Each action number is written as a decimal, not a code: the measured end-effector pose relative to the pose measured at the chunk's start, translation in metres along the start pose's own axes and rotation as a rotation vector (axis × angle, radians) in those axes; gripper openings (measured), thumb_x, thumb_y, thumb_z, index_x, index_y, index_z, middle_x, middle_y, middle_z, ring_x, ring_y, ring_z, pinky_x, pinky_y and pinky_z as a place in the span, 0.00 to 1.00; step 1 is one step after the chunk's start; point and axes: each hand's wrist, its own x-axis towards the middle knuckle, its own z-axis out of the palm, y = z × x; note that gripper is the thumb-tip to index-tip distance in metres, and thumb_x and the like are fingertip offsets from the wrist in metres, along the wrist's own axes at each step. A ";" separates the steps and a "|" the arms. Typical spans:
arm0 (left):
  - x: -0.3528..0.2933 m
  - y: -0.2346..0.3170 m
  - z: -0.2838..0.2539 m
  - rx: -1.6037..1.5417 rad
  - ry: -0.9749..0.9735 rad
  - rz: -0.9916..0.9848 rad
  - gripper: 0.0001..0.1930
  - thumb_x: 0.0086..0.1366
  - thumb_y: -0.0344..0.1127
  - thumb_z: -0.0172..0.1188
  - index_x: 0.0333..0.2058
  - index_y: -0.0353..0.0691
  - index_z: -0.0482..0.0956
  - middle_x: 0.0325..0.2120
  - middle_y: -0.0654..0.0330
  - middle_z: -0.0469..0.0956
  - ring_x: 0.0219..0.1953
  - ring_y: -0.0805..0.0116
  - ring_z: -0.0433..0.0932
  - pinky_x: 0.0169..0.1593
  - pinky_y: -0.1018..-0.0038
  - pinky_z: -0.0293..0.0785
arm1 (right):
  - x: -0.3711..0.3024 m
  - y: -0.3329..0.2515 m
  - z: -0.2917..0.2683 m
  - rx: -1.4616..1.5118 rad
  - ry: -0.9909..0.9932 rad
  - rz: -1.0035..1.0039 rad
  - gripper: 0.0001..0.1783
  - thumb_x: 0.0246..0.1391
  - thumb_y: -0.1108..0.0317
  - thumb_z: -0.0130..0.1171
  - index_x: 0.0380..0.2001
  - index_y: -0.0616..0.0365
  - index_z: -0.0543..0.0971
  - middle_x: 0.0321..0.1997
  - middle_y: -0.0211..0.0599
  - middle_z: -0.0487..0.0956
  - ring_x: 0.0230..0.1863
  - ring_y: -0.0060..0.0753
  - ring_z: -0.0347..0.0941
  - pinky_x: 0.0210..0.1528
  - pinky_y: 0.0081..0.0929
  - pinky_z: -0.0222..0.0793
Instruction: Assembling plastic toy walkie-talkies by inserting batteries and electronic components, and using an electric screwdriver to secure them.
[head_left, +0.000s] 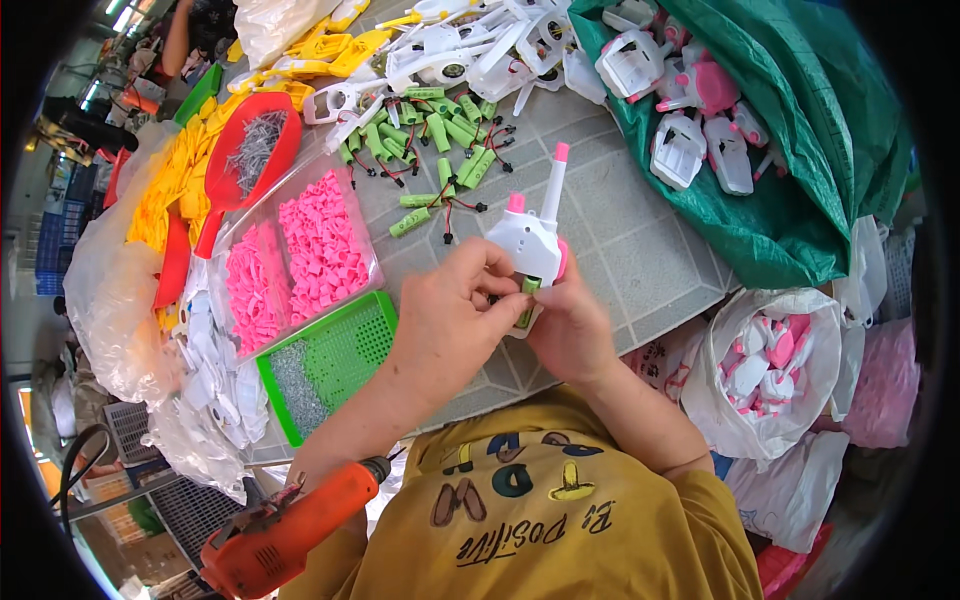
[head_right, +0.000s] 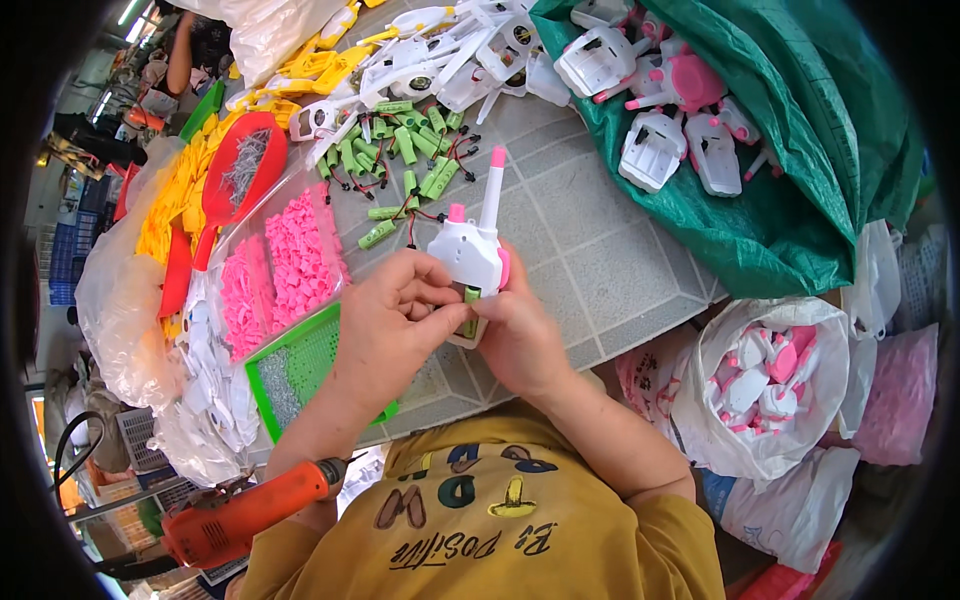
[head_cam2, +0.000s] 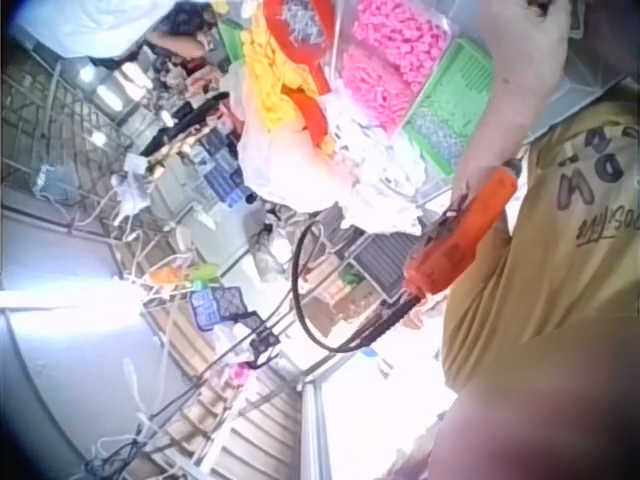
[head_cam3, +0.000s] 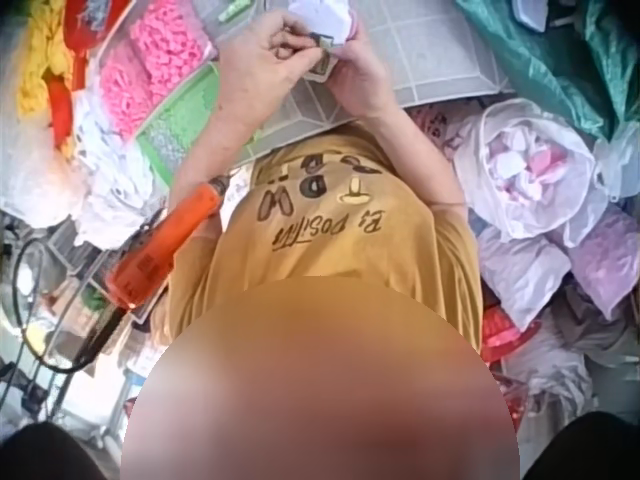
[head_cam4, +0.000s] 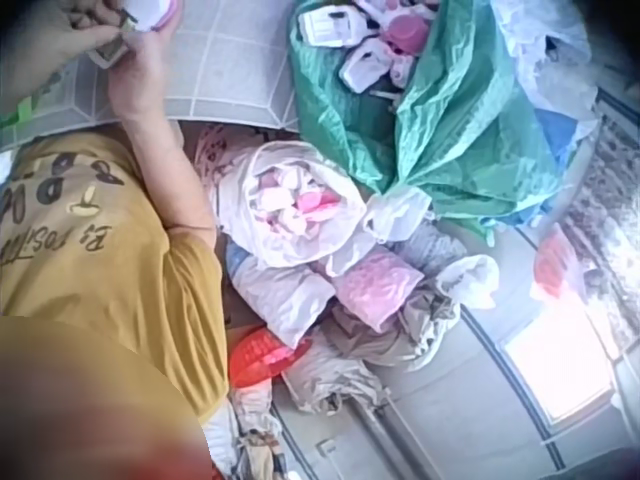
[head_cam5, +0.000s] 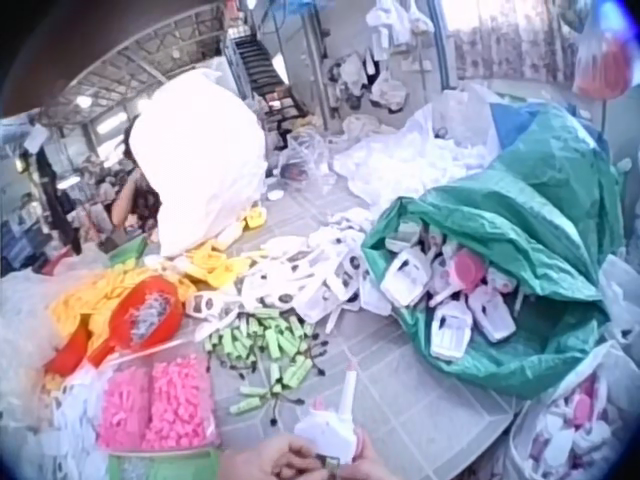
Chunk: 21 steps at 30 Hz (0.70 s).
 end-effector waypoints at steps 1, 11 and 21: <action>0.000 0.000 0.000 -0.001 0.001 -0.006 0.13 0.60 0.27 0.70 0.40 0.34 0.76 0.30 0.53 0.86 0.30 0.67 0.87 0.34 0.71 0.81 | 0.000 0.002 0.001 -0.043 0.058 0.004 0.40 0.53 0.70 0.50 0.72 0.55 0.58 0.68 0.38 0.68 0.70 0.37 0.64 0.73 0.38 0.55; -0.003 0.006 -0.005 0.263 0.024 0.285 0.12 0.61 0.30 0.69 0.42 0.39 0.78 0.29 0.58 0.85 0.23 0.66 0.83 0.28 0.69 0.76 | 0.005 0.000 0.000 -0.026 0.113 -0.060 0.32 0.61 0.74 0.50 0.70 0.54 0.61 0.64 0.37 0.72 0.66 0.34 0.69 0.68 0.38 0.64; 0.001 -0.011 -0.012 0.029 0.073 0.106 0.26 0.64 0.30 0.69 0.58 0.32 0.70 0.51 0.53 0.71 0.49 0.66 0.74 0.43 0.71 0.79 | 0.008 -0.004 -0.003 0.011 0.103 0.057 0.30 0.66 0.73 0.51 0.70 0.51 0.61 0.65 0.36 0.73 0.64 0.35 0.72 0.66 0.43 0.70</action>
